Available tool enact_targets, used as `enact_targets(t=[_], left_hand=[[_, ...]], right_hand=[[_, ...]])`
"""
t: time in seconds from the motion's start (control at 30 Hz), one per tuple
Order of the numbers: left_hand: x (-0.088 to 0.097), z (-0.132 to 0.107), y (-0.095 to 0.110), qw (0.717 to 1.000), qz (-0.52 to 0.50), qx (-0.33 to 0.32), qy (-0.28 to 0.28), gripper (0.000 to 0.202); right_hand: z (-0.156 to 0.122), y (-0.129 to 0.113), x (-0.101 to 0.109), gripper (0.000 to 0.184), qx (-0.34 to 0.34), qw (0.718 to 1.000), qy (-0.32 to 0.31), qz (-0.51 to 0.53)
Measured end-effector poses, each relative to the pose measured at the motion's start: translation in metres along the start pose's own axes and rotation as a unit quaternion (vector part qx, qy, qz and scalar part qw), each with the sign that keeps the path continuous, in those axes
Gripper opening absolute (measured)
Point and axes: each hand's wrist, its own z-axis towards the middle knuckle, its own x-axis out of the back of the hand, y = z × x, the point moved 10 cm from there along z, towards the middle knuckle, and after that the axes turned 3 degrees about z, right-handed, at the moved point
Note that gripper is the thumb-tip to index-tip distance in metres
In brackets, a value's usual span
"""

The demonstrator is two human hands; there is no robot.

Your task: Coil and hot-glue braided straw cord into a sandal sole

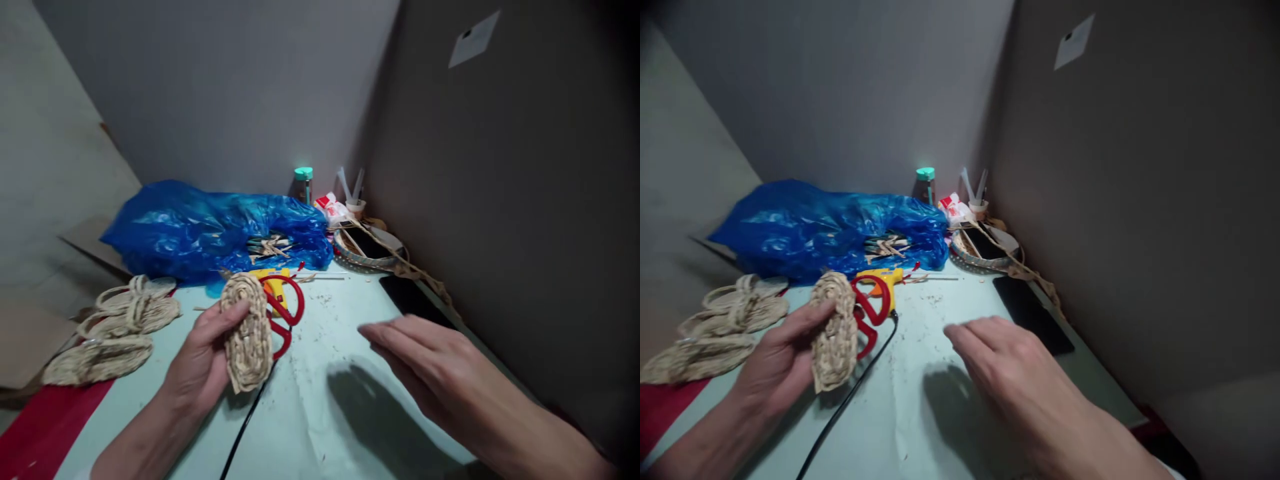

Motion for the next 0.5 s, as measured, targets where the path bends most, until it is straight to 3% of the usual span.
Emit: enact_targets(t=[0.1,0.2,0.3,0.37,0.5], left_hand=[[-0.015,-0.001,-0.005,0.998,0.027,-0.008,-0.056,0.025],[-0.021,-0.001,-0.008,0.995,0.060,-0.020,-0.078,0.038],[-0.025,0.000,-0.009,0.993,0.085,-0.025,-0.077,0.040],[-0.029,0.001,-0.009,0.992,0.090,-0.032,-0.087,0.037],[-0.036,0.002,-0.022,0.990,0.088,-0.022,-0.105,0.027]], right_hand=[[0.046,-0.012,-0.007,0.030,0.068,0.995,0.074,0.025],[0.069,-0.020,-0.022,0.032,0.103,0.991,0.081,-0.019],[0.073,-0.019,-0.022,0.034,0.089,0.986,0.119,-0.081],[0.069,-0.022,-0.020,0.037,0.099,0.982,0.146,-0.069],[0.068,-0.025,-0.042,0.033,0.115,0.989,0.093,-0.031]])
